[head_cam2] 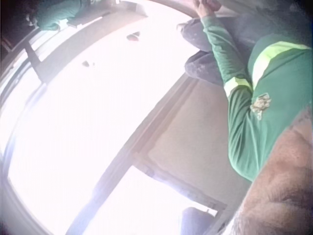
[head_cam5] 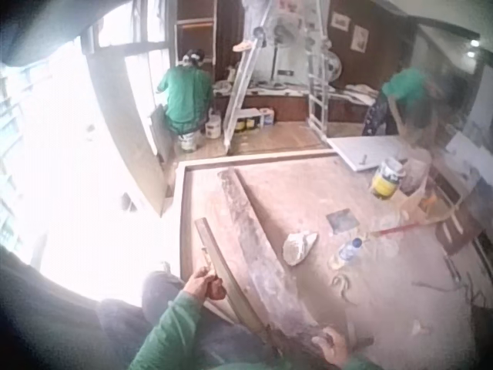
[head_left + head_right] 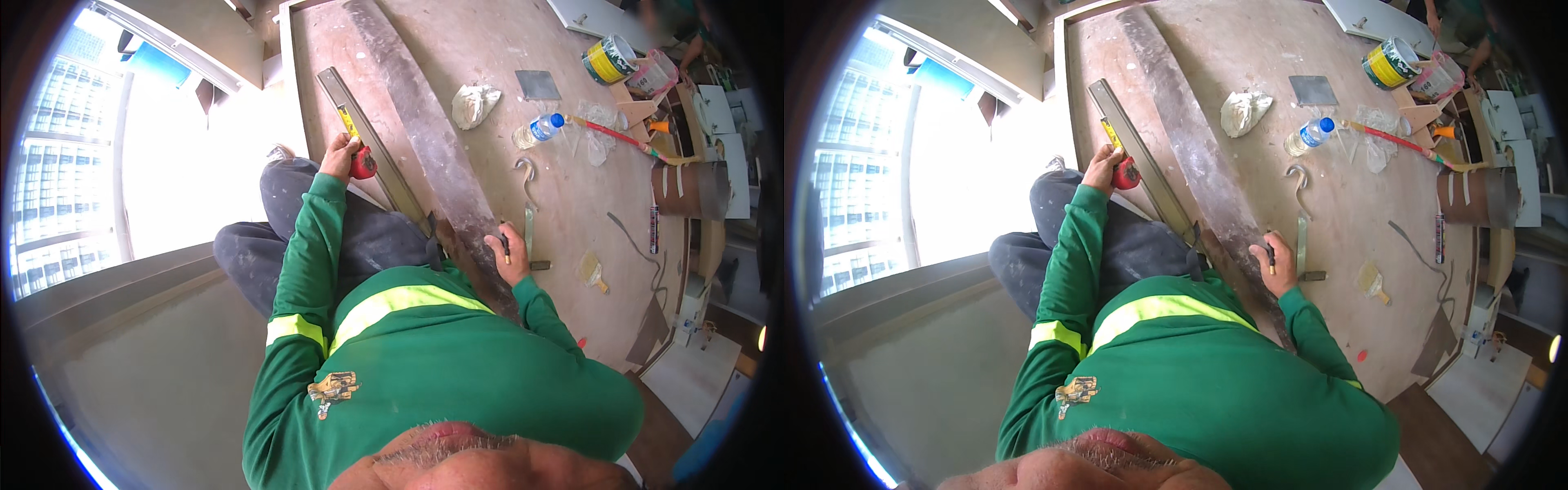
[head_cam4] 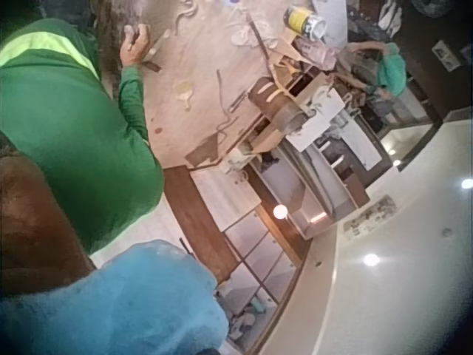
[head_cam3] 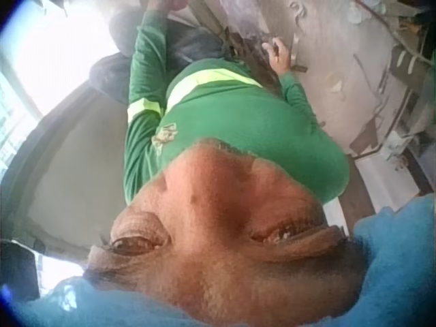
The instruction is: The person measures a long wooden plank with a tape measure and marks it with a pencil. They then use a utility knife to score the plank along the marked line.
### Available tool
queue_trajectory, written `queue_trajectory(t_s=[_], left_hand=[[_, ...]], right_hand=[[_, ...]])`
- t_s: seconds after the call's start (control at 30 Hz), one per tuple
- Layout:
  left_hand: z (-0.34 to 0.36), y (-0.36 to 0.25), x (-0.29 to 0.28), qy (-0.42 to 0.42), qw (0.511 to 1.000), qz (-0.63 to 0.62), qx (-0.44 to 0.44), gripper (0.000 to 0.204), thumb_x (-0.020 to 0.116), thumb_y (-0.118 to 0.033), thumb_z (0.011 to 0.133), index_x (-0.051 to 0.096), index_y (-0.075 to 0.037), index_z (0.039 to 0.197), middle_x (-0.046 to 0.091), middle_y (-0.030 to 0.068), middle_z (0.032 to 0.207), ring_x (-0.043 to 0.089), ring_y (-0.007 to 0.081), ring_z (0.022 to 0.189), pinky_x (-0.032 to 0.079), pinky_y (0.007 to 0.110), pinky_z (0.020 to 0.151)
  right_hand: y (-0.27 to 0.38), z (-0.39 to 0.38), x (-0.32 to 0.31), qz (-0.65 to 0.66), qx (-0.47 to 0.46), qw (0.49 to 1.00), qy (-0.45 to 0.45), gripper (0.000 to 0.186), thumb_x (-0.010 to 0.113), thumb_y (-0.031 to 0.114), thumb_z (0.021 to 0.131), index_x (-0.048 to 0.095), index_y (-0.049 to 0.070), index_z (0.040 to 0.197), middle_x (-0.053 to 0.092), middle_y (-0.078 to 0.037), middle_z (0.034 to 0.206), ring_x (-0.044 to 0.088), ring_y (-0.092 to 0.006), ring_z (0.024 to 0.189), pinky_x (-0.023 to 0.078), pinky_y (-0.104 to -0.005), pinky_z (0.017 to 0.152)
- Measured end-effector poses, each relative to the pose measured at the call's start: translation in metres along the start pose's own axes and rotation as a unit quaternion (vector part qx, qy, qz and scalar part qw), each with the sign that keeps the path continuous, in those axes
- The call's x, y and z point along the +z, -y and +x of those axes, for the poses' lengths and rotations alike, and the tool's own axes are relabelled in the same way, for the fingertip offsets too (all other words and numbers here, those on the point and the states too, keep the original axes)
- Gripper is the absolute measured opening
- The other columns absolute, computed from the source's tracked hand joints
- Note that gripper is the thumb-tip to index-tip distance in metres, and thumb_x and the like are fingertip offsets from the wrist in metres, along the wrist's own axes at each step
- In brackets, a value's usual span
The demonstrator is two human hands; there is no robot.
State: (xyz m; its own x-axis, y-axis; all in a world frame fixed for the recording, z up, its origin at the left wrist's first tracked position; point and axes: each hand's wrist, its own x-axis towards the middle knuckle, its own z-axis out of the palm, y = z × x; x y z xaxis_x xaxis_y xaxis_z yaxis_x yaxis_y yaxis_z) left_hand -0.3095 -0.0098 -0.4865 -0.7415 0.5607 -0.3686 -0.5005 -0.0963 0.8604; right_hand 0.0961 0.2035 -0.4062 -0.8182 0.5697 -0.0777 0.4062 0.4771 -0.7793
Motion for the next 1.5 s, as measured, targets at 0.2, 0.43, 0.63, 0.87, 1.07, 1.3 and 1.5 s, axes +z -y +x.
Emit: queue_trajectory(t_s=[0.2,0.43,0.63,0.87,1.07,1.3,1.5], left_hand=[[0.004,-0.010,0.022,0.059,0.992,-0.015,-0.113,0.013,0.060,-0.018,0.105,0.061,-0.005,0.110,0.067,0.0054,0.100,0.066,0.0146,0.087,0.057,0.031,0.080],[0.024,-0.005,0.067,0.170,0.966,-0.024,-0.194,0.023,0.062,-0.021,0.104,0.061,-0.003,0.118,0.069,0.0076,0.114,0.069,0.0176,0.098,0.060,0.035,0.087],[0.017,0.032,0.109,0.158,0.972,0.058,-0.164,0.016,0.063,-0.020,0.102,0.068,-0.004,0.103,0.069,0.0030,0.092,0.065,0.0125,0.081,0.054,0.029,0.073],[0.010,0.037,0.058,0.106,0.908,0.404,-0.019,0.030,0.067,-0.030,0.096,0.070,-0.001,0.102,0.072,0.0086,0.086,0.067,0.0145,0.077,0.053,0.031,0.071],[0.003,-0.005,0.061,0.096,0.973,0.208,-0.009,0.024,0.067,-0.027,0.100,0.068,-0.003,0.100,0.070,0.0047,0.086,0.063,0.0126,0.073,0.052,0.029,0.070],[0.010,-0.062,0.050,0.084,0.994,-0.032,-0.066,0.014,0.061,-0.017,0.104,0.066,-0.004,0.101,0.070,0.0070,0.093,0.065,0.0140,0.077,0.055,0.029,0.073],[-0.016,-0.071,0.022,0.122,0.974,0.117,-0.148,0.019,0.062,-0.023,0.105,0.065,-0.005,0.101,0.067,0.0039,0.090,0.064,0.0129,0.079,0.055,0.029,0.073]], right_hand=[[0.015,0.005,-0.040,0.127,0.112,0.986,0.010,0.027,0.074,0.027,0.096,0.060,0.003,0.098,0.049,0.005,0.079,0.044,-0.0068,0.076,0.041,-0.0258,0.069],[-0.029,0.016,-0.001,0.179,0.186,0.966,-0.019,0.033,0.077,0.028,0.093,0.064,0.000,0.105,0.057,0.004,0.087,0.051,-0.0071,0.080,0.045,-0.0275,0.072],[-0.067,0.012,0.047,0.044,0.195,0.980,0.001,0.036,0.076,0.028,0.093,0.064,-0.003,0.109,0.065,-0.012,0.087,0.061,-0.0228,0.079,0.050,-0.0371,0.077],[-0.037,0.011,0.040,-0.197,0.036,0.968,-0.153,0.045,0.072,0.035,0.095,0.058,0.003,0.124,0.061,-0.021,0.111,0.059,-0.0421,0.106,0.048,-0.0504,0.091],[-0.052,0.015,0.033,-0.262,-0.010,0.963,-0.062,0.049,0.068,0.037,0.098,0.055,0.009,0.136,0.058,-0.017,0.125,0.054,-0.0403,0.117,0.041,-0.0531,0.098],[-0.079,0.036,0.073,-0.313,0.044,0.938,-0.142,0.046,0.066,0.040,0.099,0.056,0.020,0.139,0.055,-0.014,0.135,0.049,-0.0371,0.126,0.033,-0.0581,0.099],[-0.072,0.035,0.071,-0.311,0.093,0.940,-0.101,0.047,0.066,0.041,0.099,0.055,0.021,0.140,0.055,-0.012,0.138,0.048,-0.0378,0.128,0.033,-0.0586,0.101]])
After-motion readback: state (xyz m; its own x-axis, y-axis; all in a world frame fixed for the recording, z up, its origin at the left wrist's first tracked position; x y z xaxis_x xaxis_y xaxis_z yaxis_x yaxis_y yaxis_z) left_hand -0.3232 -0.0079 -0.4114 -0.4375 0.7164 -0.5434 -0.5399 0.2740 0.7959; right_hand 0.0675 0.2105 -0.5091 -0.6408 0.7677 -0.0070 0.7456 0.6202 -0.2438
